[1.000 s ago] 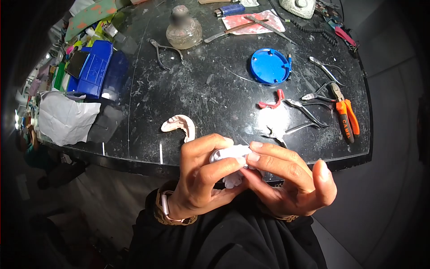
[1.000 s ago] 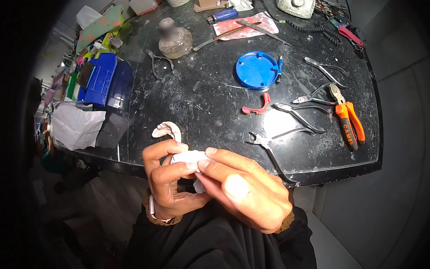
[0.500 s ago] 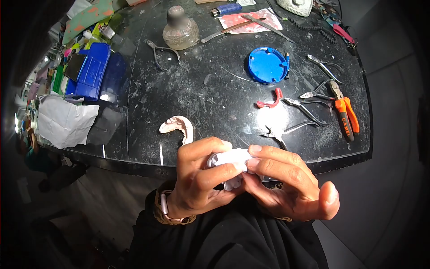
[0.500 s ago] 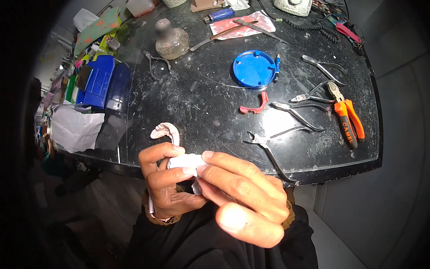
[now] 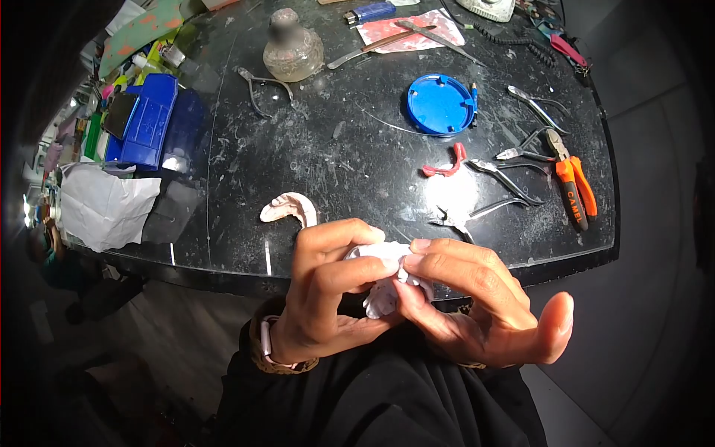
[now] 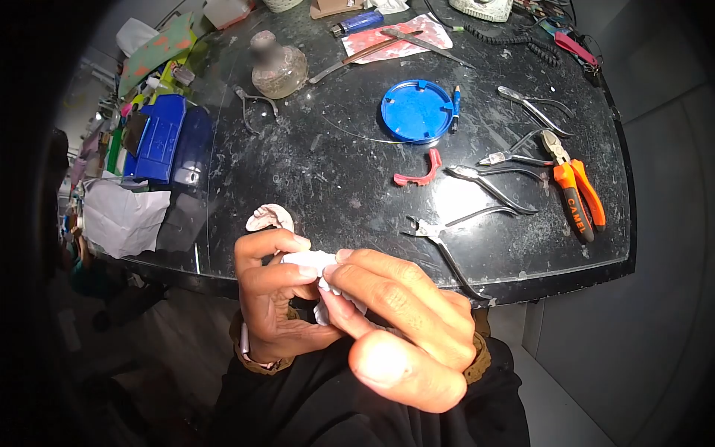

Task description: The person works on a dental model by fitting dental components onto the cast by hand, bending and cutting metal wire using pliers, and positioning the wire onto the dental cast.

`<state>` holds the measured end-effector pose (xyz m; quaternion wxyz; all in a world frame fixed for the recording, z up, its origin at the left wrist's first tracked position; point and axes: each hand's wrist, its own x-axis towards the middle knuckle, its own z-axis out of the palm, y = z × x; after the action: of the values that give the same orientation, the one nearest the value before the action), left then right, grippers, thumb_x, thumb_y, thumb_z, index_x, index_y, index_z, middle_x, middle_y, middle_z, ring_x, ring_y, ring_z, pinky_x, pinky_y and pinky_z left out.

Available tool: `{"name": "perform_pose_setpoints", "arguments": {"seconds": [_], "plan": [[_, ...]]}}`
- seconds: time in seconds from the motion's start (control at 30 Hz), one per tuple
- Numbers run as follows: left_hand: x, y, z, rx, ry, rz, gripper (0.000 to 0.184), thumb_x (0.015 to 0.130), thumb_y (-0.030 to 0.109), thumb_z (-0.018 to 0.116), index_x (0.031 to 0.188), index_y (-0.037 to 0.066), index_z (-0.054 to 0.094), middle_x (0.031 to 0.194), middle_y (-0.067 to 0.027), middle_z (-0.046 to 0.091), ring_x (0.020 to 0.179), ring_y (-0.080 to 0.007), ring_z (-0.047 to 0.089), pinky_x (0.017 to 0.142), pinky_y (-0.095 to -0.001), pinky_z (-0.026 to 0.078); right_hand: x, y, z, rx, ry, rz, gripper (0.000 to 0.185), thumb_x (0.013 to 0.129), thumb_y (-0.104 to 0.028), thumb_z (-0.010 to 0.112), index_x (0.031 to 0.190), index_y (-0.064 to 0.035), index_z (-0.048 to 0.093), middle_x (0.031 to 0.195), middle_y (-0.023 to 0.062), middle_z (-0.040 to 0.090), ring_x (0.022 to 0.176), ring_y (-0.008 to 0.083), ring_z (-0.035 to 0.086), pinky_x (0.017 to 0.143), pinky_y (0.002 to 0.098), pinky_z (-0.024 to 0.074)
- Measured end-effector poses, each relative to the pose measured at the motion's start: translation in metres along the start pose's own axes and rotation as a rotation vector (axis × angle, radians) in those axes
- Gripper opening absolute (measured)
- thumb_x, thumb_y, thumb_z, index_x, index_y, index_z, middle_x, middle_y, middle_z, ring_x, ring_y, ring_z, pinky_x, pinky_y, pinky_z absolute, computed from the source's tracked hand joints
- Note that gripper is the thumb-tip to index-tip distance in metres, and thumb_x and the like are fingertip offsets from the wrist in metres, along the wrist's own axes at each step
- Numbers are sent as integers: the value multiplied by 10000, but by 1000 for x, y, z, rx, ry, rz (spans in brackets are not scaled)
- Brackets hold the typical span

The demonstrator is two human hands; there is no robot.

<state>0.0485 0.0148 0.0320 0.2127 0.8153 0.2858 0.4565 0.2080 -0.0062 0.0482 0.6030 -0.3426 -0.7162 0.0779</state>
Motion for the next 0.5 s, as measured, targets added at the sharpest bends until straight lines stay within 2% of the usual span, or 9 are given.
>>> {"name": "perform_pose_setpoints", "arguments": {"seconds": [0.1,0.2,0.5], "plan": [[-4,8,4,-188,63,-161,552,647,15,826,1101,24,513,1105,-163,461,875,-194,592,689,-268,543,-1,0,0,19,20,22,955,663,102,765,1296,-34,64,787,235,643,670,318,663,581,366,573],[-3,9,-2,-148,-34,-162,559,633,12,832,1094,14,516,1116,-172,448,903,-204,594,672,-262,549,-2,0,0,28,26,39,963,669,100,761,1311,-29,55,801,232,642,680,316,661,584,362,569],[4,7,-6,-140,-74,-154,592,595,-26,828,1098,29,521,1135,-174,430,923,-216,587,686,-276,566,-6,1,1,54,29,66,988,689,93,749,1358,-16,30,845,224,640,709,310,655,595,349,555]]}}
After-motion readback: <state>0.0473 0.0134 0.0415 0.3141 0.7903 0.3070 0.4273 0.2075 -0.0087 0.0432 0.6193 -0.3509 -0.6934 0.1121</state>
